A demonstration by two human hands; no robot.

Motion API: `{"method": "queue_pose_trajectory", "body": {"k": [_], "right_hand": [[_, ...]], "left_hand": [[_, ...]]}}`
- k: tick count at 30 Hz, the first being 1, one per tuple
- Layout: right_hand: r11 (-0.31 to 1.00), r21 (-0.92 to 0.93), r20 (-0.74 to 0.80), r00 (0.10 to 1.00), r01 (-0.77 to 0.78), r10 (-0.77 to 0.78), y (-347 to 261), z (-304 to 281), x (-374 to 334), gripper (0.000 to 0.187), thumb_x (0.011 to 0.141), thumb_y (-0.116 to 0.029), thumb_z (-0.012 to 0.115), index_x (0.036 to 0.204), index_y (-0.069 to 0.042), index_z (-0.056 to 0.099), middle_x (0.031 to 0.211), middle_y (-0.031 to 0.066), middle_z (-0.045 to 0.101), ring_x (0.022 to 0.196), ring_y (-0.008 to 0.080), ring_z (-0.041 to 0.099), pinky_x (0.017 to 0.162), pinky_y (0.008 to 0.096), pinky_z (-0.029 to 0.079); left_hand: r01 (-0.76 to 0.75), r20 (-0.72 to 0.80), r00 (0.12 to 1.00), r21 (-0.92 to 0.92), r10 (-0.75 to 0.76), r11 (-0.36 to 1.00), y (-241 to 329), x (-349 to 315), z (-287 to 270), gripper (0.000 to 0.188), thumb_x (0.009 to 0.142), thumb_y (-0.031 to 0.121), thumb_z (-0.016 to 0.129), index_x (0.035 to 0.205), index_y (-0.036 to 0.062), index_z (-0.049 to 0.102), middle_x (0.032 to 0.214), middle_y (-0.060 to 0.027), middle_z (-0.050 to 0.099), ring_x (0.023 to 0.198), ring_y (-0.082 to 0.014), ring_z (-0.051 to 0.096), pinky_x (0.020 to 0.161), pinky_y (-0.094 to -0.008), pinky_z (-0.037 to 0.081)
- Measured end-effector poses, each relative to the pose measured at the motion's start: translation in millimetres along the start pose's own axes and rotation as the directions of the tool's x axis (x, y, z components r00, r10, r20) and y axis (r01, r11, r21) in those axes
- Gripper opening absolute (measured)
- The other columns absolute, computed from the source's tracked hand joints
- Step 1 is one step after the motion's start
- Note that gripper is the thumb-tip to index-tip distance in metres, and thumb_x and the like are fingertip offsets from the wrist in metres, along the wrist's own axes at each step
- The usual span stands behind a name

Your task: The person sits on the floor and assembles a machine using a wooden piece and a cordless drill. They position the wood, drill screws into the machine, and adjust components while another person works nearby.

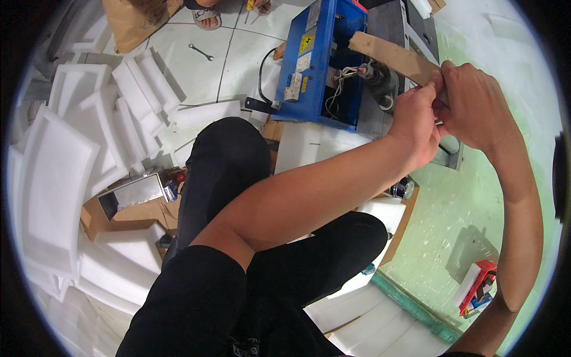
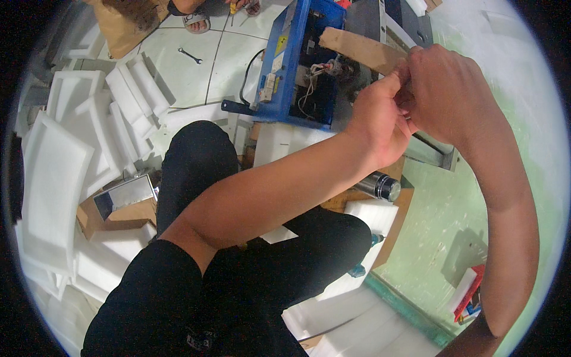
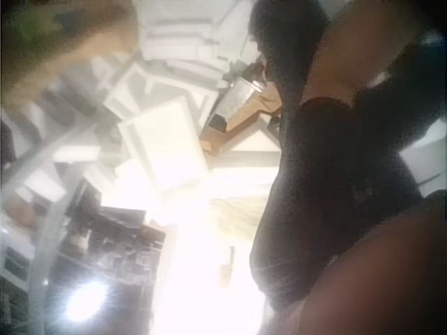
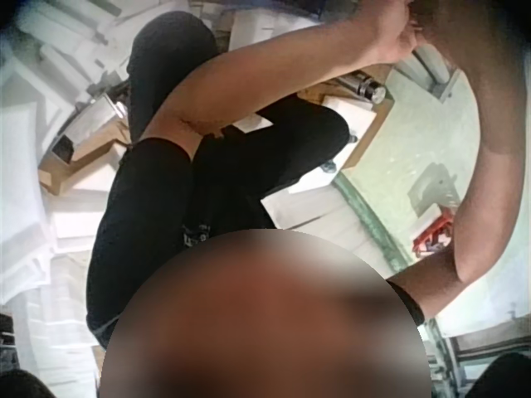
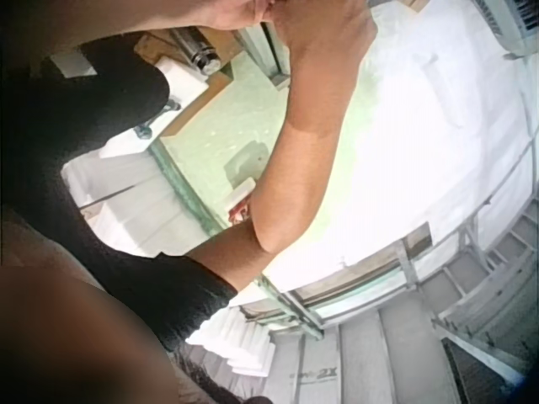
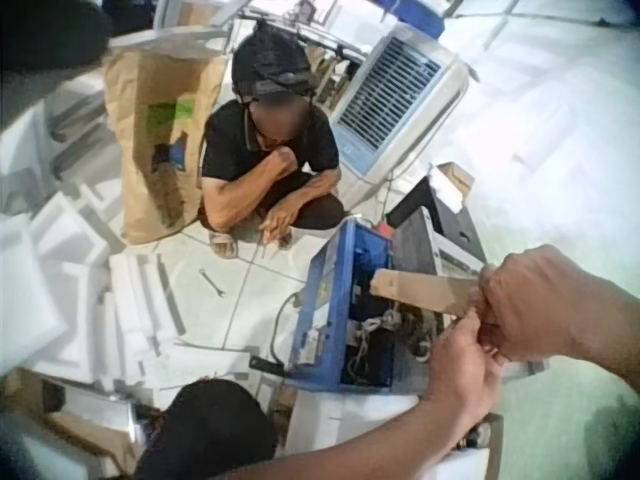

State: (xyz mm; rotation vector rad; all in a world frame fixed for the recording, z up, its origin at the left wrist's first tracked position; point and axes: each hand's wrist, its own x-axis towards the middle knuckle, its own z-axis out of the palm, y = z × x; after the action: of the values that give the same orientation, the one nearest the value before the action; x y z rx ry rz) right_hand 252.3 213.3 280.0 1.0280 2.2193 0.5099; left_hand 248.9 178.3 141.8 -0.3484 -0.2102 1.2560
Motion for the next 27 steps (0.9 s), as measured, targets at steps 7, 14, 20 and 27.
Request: {"method": "queue_pose_trajectory", "body": {"k": [7,14,20,27], "right_hand": [[0.999,-0.006,0.073,0.996,-0.047,0.047,-6,-7,5,0.036,0.068,-0.01,0.081,0.095,0.003,0.061,0.081,0.0219,0.07,0.087,0.0414,0.069,0.079,0.0504,0.054],[0.985,-0.107,-0.013,0.991,-0.133,0.132,-11,-26,-4,0.034,0.072,-0.013,0.079,0.098,0.002,0.063,0.09,0.0237,0.07,0.089,0.0428,0.069,0.08,0.0512,0.055],[0.882,0.153,-0.008,0.892,-0.445,0.451,-4,-28,-83,0.032,0.08,-0.007,0.071,0.107,0.004,0.058,0.092,0.029,0.069,0.091,0.0478,0.067,0.077,0.0501,0.054],[0.063,0.995,0.007,0.669,-0.081,0.744,-46,98,-259,0.052,0.087,-0.018,0.08,0.128,0.0,0.054,0.12,0.0074,0.061,0.108,0.0196,0.06,0.094,0.0355,0.051]], "left_hand": [[-0.001,0.015,1.0,0.04,0.0,0.999,7,-4,2,0.028,0.111,0.032,0.047,0.121,0.0113,0.062,0.117,-0.0021,0.068,0.105,-0.0126,0.064,0.092,-0.0359,0.053],[-0.026,0.084,0.996,0.128,0.015,0.991,14,-7,27,0.029,0.109,0.032,0.052,0.118,0.0073,0.063,0.112,-0.0049,0.069,0.098,-0.0149,0.066,0.082,-0.0388,0.056],[-0.114,0.209,0.978,0.587,-0.014,0.801,-9,-36,44,0.032,0.106,0.033,0.058,0.109,0.0029,0.067,0.089,-0.0049,0.07,0.076,-0.014,0.067,0.063,-0.035,0.057],[-0.433,0.366,0.766,0.902,-0.528,-0.003,-28,-91,38,0.04,0.092,0.037,0.071,0.094,-0.0026,0.071,0.085,-0.0236,0.072,0.08,-0.0386,0.073,0.071,-0.0463,0.057]]}}
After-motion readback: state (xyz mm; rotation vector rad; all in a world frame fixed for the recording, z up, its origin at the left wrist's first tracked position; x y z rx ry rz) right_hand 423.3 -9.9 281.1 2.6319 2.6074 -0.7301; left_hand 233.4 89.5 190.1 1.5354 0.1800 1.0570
